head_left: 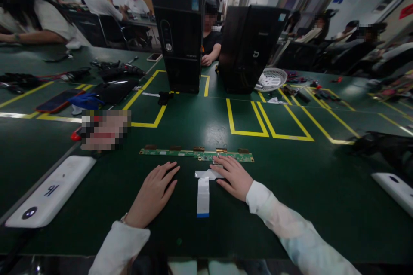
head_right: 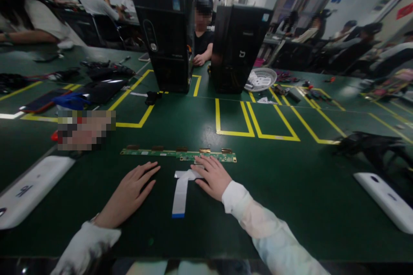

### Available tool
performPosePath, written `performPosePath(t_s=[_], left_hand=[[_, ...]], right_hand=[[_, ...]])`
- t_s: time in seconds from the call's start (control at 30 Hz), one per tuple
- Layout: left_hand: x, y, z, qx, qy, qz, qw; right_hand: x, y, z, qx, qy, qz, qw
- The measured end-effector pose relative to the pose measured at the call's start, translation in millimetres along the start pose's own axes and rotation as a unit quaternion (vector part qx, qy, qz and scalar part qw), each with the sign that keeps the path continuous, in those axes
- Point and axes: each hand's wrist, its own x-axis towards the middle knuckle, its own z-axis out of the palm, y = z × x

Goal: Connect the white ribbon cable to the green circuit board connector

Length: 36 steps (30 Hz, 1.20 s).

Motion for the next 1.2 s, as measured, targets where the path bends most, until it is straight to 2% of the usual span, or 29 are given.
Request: performPosePath(t_s=[0.13,0.3,0.53,0.7,0.87,1.03,1.2], left_hand=[[-0.9,-1.3,0.4,-0.002,-0.006,-0.003,1.0],[-0.7,-0.4,0.4,-0.002,0.003,0.003,1.0],[-0.2,0.3,0.2,-0.004,0.01,0.0,1.0],[-0.6,-0.3,-0.1,0.0,0.001,-0.004,1.0],[-0.6,-0.4,0.6,0.006,-0.006,-0.005,1.0],[-1.0,-0.7,0.1,0.005,-0.016,-0.006,1.0],[-1.2,-2.0,1.7,0.007,-0.008,-0.001,1.0]], right_hand=[[-16.0,13.6,-2.6,0.004,0.003,0.001,1.0],[-59.8,47.6,-6.0,-0.015,0.045,0.039,0.998],[-147.3,106.0,-19.2,-0.074,0.111,0.187,0.973],[-193.2,124.3,-21.5,-0.118,0.14,0.3,0.936],[-206.8,126.7,-18.4,-0.156,0.138,0.407,0.89],[-211.0,141.9,-17.0,-0.17,0.117,0.502,0.84],[-199.3,155.4,-37.1,-0.167,0.07,0.579,0.795]])
